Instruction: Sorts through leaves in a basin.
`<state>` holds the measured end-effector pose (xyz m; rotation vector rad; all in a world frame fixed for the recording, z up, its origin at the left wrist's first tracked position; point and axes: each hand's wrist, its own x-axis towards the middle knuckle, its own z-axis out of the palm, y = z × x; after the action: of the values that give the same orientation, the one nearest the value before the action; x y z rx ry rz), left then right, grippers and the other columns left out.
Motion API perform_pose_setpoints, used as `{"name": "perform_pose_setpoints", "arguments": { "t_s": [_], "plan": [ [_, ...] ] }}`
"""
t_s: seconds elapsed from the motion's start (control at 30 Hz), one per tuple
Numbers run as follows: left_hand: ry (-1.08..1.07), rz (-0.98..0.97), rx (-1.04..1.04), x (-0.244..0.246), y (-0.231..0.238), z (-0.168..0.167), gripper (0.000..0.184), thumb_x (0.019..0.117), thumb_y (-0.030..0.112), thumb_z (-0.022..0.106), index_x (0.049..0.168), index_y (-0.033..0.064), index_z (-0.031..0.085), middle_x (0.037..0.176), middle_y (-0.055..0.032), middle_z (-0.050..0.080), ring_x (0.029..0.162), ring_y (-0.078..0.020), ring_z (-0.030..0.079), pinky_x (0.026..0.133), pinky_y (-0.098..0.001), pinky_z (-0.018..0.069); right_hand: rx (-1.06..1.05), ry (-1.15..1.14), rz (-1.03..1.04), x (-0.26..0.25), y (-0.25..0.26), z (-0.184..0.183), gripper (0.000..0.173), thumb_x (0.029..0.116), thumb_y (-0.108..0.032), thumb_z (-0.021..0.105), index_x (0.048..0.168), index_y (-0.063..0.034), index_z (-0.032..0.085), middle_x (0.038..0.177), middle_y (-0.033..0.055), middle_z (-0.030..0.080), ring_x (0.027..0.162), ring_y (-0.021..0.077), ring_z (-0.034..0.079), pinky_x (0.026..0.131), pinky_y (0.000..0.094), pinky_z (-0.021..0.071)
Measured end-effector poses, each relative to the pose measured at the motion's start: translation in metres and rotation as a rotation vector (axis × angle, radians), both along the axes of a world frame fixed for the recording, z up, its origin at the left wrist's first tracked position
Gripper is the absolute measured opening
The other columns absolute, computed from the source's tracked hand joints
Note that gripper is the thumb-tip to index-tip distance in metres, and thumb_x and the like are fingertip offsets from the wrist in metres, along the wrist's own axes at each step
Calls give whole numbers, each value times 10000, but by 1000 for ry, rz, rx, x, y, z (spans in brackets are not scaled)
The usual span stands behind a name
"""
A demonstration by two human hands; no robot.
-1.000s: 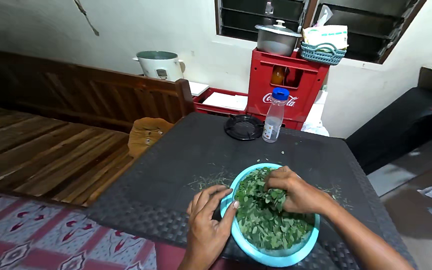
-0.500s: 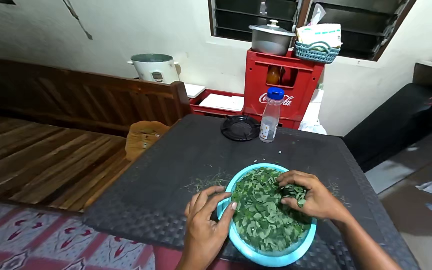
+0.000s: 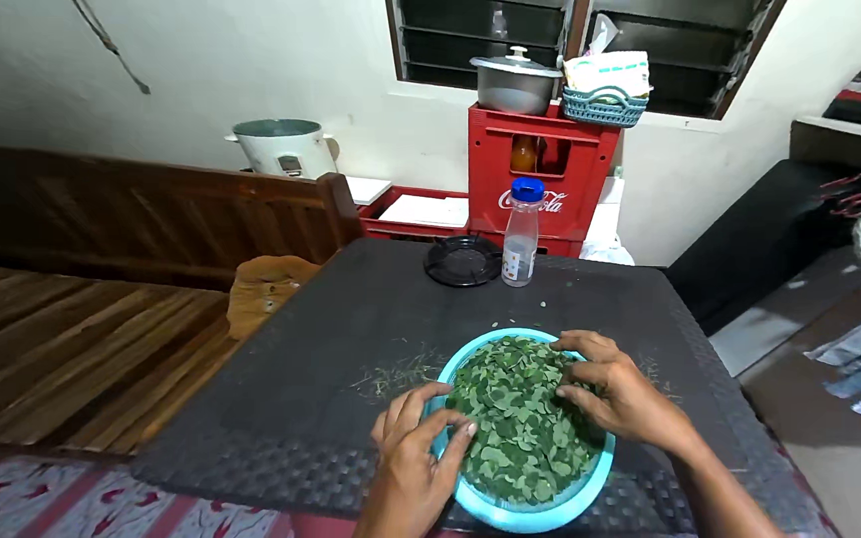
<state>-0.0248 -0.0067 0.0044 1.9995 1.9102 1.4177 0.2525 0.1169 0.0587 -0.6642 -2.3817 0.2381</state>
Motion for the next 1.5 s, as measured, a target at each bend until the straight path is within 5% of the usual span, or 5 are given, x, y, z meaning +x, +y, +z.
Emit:
{"name": "perform_pose_setpoints", "arguments": {
  "t_s": [0.13,0.93,1.3,1.4,1.5],
  "plan": [
    [61,-64,-44,9,-2,4,185,892,347,657,936,248,807,1291,-65,666,1266,-344,547,1027,-651,341,13,70,-88,16,-4,-11,158,969,-292,633,984,-221,773,1333,-19,668,1371,211,524,1133,530,423],
    [388,-75,-65,55,6,-8,164,847,290,668,740,242,782,1363,-87,643,1348,-401,485,1016,-665,318,-35,334,-115,30,-56,-52,119,954,-310,671,881,-241,736,1304,-51,682,1383,221,517,1128,513,447],
    [199,-130,17,50,-19,27,133,882,274,704,828,235,820,1373,-184,623,1379,-428,442,1032,-646,298,-332,264,2,-25,-70,-42,371,945,-304,695,1273,-137,652,1095,-53,739,1043,64,679,991,410,530],
    [174,-123,45,51,-22,29,143,875,234,691,808,205,815,1366,-209,621,1363,-443,452,1025,-642,303,-516,469,133,-41,-71,-43,301,910,-43,679,1209,-62,651,887,-2,735,795,80,702,745,288,611],
    [145,-69,21,45,-26,36,150,868,183,677,804,158,810,1376,-240,601,1362,-470,440,1038,-658,297,-432,458,88,-50,-71,-39,252,902,-40,648,1148,-83,677,868,-24,728,803,73,693,788,309,596]
  ]
}}
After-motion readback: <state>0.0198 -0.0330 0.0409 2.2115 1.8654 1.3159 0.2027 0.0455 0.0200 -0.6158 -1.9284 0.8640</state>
